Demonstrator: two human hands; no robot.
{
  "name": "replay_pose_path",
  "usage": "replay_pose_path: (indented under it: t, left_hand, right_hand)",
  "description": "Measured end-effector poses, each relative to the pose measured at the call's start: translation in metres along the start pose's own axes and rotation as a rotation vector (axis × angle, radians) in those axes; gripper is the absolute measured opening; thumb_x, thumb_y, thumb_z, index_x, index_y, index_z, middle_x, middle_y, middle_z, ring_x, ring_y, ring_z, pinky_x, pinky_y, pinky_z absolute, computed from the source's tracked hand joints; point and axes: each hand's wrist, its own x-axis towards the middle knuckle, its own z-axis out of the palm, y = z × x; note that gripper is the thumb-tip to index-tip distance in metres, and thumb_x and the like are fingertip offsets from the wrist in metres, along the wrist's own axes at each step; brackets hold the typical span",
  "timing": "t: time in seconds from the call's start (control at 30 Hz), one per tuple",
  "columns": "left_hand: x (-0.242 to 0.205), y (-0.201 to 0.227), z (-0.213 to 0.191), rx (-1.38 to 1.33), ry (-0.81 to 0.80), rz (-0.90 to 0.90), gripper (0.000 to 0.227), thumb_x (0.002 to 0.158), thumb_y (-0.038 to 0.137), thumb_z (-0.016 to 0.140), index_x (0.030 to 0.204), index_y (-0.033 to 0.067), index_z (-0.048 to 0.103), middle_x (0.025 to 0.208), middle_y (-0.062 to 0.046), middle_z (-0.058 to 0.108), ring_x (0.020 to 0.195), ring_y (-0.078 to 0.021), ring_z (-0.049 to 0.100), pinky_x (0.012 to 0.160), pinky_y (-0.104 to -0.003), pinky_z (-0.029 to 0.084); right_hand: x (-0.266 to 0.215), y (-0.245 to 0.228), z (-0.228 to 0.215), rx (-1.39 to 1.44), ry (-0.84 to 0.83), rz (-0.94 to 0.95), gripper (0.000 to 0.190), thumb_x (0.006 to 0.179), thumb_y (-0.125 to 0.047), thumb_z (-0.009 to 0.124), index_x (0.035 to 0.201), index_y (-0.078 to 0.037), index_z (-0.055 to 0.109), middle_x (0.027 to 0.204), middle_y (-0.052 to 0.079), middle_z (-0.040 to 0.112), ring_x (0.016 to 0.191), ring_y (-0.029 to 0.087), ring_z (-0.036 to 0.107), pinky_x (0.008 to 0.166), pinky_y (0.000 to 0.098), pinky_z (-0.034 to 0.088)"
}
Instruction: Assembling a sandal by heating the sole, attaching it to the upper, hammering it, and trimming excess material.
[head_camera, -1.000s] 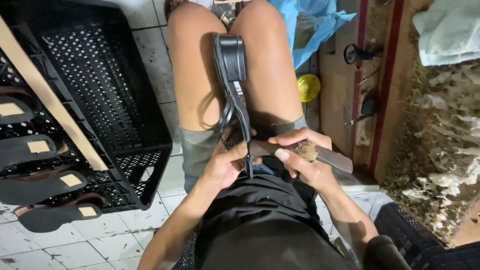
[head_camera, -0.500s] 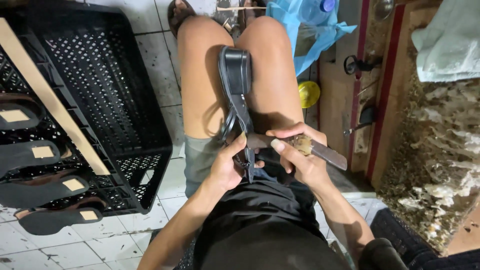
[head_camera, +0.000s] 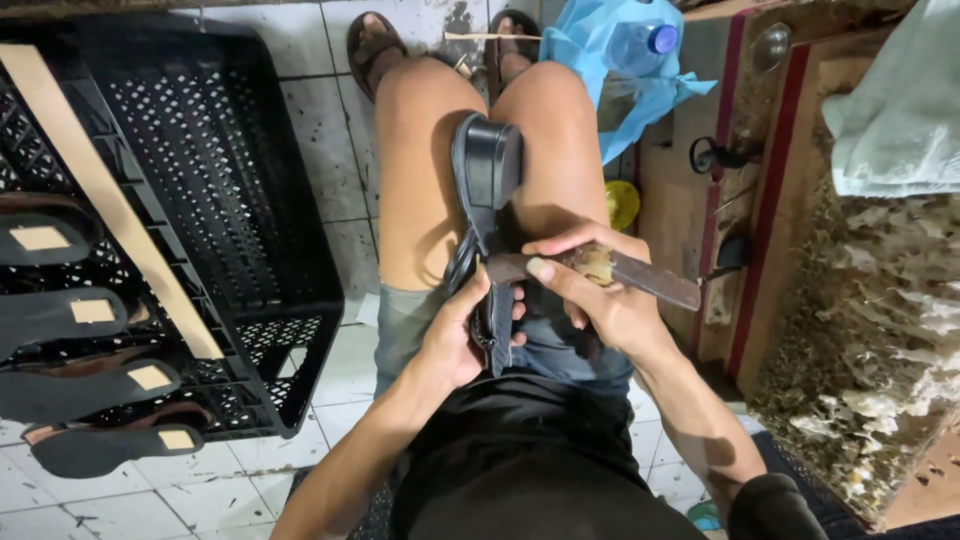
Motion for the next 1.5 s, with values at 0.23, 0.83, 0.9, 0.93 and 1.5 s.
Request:
replay_pose_path:
  t: [0.23, 0.83, 0.9, 0.93, 1.5]
  left_hand:
    - [0.001, -0.007, 0.003, 0.059, 0.020, 0.093, 0.037, 0.074, 0.040, 0.066, 0.087, 0.0081, 0.054, 0.086, -0.008, 0.057, 0.072, -0.0186, 0.056, 0.055, -0.038, 0.052]
    - [-0.058, 0.037, 0.036, 0.850, -0.244, 0.843, 0.115, 0.056, 0.019, 0.084, 0.135, 0.0131, 0.002, 0.132, -0.036, 0.007, 0.109, -0.0559, 0.035, 0.082, -0.066, 0.039]
    - [-0.055, 0.038, 0.030, 0.899, -0.253, 0.739, 0.115, 0.055, 0.014, 0.084, 0.137, 0.0137, 0.003, 0.131, -0.032, 0.013, 0.107, -0.0461, 0.041, 0.085, -0.056, 0.042]
    - [-0.052, 0.040, 0.027, 0.951, -0.273, 0.633, 0.116, 0.053, 0.009, 0.083, 0.139, 0.0142, 0.005, 0.131, -0.027, 0.019, 0.104, -0.0361, 0.048, 0.087, -0.046, 0.045]
    - [-0.011, 0.051, -0.008, 0.918, -0.523, 0.664, 0.105, 0.043, 0.004, 0.086, 0.133, 0.0135, 0.032, 0.123, -0.012, 0.046, 0.095, -0.0206, 0.056, 0.077, -0.038, 0.052]
  right_hand:
    - [0.003, -0.009, -0.001, -0.133, -0.030, -0.093, 0.020, 0.070, 0.005, 0.064, 0.090, 0.005, 0.060, 0.050, 0.016, 0.054, 0.032, 0.013, 0.051, 0.030, 0.0184, 0.039]
    - [-0.109, 0.030, -0.015, -0.517, -0.007, -0.411, 0.019, 0.061, -0.010, 0.073, 0.075, -0.002, 0.063, 0.072, 0.013, 0.064, 0.078, 0.030, 0.066, 0.065, 0.0350, 0.053]
    - [-0.110, 0.026, -0.011, -0.584, -0.057, -0.484, 0.020, 0.064, -0.011, 0.074, 0.070, 0.001, 0.059, 0.074, 0.014, 0.063, 0.077, 0.032, 0.064, 0.063, 0.0345, 0.053]
    - [-0.111, 0.025, -0.008, -0.653, -0.097, -0.561, 0.024, 0.067, -0.012, 0.074, 0.065, 0.003, 0.055, 0.075, 0.015, 0.062, 0.075, 0.035, 0.063, 0.060, 0.0340, 0.054]
    - [-0.049, 0.040, -0.037, -0.073, -0.214, -0.041, 0.019, 0.060, 0.009, 0.068, 0.078, 0.008, 0.062, 0.071, 0.021, 0.064, 0.027, 0.009, 0.048, 0.022, 0.0172, 0.035]
